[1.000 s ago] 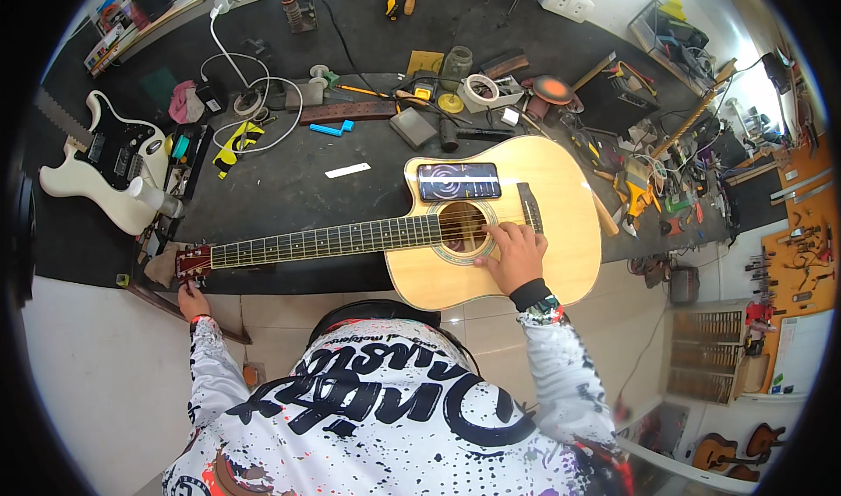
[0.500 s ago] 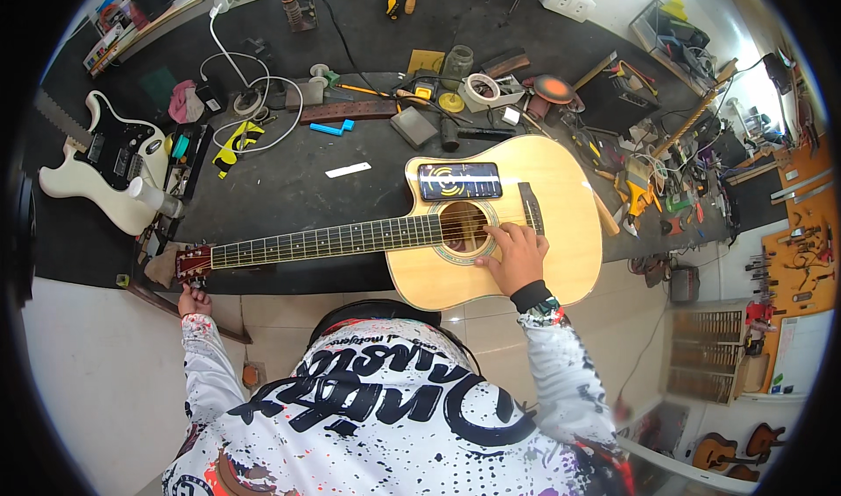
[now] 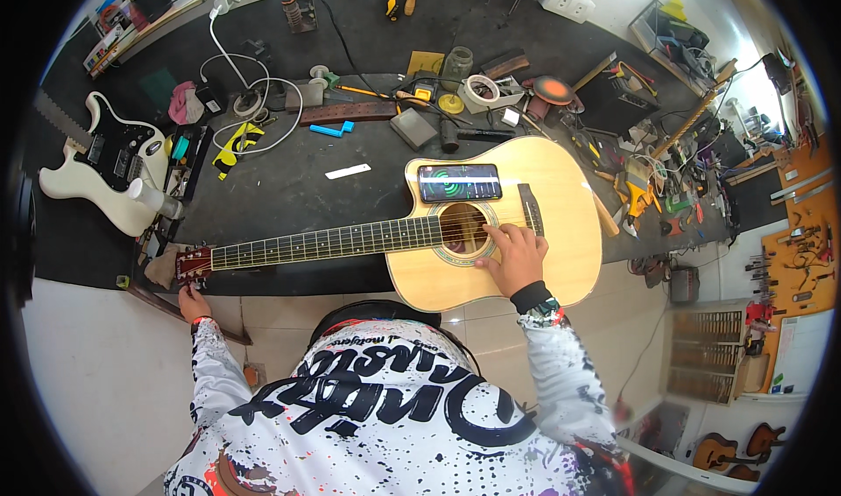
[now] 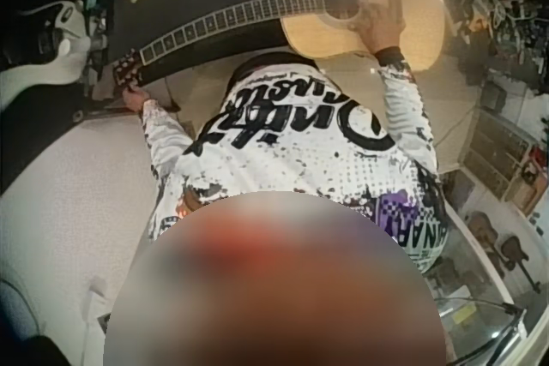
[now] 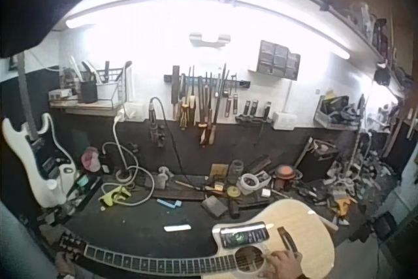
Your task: The person places a smartphone on the body of an acoustic guitar to use a tuning application. They then pluck the guitar strings and adjust the tuning pegs on the headstock to tune the instrument.
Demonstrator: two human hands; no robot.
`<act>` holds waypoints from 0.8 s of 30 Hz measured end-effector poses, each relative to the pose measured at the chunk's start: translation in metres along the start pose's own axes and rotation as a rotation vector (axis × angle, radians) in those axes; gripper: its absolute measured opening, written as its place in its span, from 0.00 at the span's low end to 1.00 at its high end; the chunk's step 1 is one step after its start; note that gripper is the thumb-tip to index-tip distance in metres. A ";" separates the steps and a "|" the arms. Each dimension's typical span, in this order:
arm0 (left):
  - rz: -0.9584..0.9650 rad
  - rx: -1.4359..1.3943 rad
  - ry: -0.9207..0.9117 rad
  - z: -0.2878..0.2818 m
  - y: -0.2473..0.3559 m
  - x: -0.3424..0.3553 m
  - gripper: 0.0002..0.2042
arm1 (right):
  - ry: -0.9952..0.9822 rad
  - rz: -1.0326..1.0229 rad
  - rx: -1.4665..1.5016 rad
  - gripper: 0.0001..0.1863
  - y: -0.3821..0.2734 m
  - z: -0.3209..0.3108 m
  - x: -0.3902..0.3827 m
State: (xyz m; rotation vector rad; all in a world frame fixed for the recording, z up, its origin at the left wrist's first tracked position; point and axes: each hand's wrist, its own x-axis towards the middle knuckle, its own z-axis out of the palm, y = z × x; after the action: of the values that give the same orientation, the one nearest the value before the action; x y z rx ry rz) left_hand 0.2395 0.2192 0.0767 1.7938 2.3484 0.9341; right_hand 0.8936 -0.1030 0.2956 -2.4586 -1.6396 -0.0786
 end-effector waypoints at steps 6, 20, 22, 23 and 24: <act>0.058 0.206 0.021 -0.003 0.004 0.004 0.17 | 0.006 0.007 0.023 0.33 0.000 0.003 0.001; -1.002 -1.116 -0.354 -0.009 -0.013 0.030 0.16 | 0.006 -0.004 0.030 0.34 -0.001 0.002 0.003; -0.598 -0.373 -0.228 0.003 0.016 0.019 0.19 | 0.004 0.030 0.022 0.35 -0.001 0.001 -0.001; -0.600 -0.370 -0.216 0.000 0.005 0.016 0.19 | 0.005 0.023 0.031 0.35 -0.002 0.000 0.001; -0.252 -0.144 -0.059 -0.004 -0.006 0.010 0.19 | 0.002 0.011 0.030 0.35 -0.004 -0.002 0.003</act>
State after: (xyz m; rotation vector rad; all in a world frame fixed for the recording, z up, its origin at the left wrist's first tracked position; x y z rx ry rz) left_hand 0.2298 0.2255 0.0801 1.4133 2.3344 0.9708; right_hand 0.8913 -0.0994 0.2981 -2.4438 -1.6145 -0.0544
